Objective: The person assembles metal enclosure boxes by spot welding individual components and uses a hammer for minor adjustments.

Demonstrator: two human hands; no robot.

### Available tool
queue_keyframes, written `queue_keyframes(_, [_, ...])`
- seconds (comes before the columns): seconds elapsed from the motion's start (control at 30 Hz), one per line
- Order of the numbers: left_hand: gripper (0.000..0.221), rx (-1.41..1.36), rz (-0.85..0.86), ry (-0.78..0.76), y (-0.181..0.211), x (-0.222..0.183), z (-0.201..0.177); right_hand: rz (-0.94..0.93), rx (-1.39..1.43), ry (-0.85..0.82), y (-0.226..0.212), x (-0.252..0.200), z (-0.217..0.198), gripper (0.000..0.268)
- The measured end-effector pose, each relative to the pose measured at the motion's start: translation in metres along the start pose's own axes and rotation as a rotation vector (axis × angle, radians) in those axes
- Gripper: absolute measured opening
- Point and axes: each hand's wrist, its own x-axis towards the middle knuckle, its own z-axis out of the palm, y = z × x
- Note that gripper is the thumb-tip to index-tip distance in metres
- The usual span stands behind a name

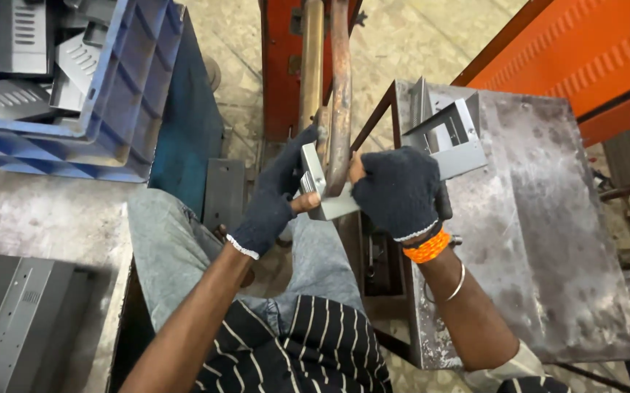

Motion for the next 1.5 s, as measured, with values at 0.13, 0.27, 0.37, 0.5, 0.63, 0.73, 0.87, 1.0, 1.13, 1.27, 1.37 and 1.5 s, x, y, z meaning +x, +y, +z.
queue_keyframes(0.13, [0.101,0.037,-0.027,0.036,0.003,-0.003,0.0,0.034,-0.003,-0.028,-0.001,0.004,0.0,0.033])
queue_keyframes(0.27, [0.105,-0.018,-0.07,0.048,-0.004,-0.007,-0.003,-0.034,-0.068,-0.043,0.003,-0.002,0.005,0.032])
queue_keyframes(0.37, [0.1,0.021,0.007,0.017,-0.004,-0.006,-0.008,-0.044,-0.037,-0.036,0.003,-0.001,0.001,0.032])
queue_keyframes(0.5, [0.092,-0.018,0.049,-0.069,-0.024,0.014,-0.021,-0.012,0.005,-0.031,0.011,0.009,0.009,0.015])
queue_keyframes(0.63, [0.086,-0.223,0.067,-0.025,-0.048,0.036,-0.031,-0.064,-0.106,0.066,0.022,0.024,0.023,0.014])
queue_keyframes(0.73, [0.084,-0.274,-0.059,0.095,-0.129,0.033,-0.054,-0.107,-0.141,0.038,0.02,0.016,0.025,0.008])
queue_keyframes(0.87, [0.082,-0.256,-0.101,0.152,-0.152,0.026,-0.05,-0.062,0.022,0.02,0.018,0.01,0.012,0.013])
queue_keyframes(1.0, [0.075,-0.057,0.17,0.097,-0.117,0.025,-0.034,-0.039,-0.082,-0.073,0.022,0.004,0.015,0.016])
queue_keyframes(1.13, [0.071,-0.133,0.057,0.132,-0.014,-0.008,-0.002,0.021,0.072,-0.137,0.003,0.0,-0.003,0.016])
queue_keyframes(1.27, [0.074,-0.034,0.112,0.088,-0.025,-0.058,-0.01,0.061,0.027,-0.086,-0.015,-0.05,-0.003,0.029])
queue_keyframes(1.37, [0.066,-0.014,0.087,0.578,-0.079,-0.098,-0.012,0.237,0.287,0.015,0.01,-0.092,0.002,0.028])
queue_keyframes(1.5, [0.049,-0.346,-0.125,0.693,-0.078,-0.098,0.01,0.393,0.043,0.057,0.027,-0.121,0.04,0.023])
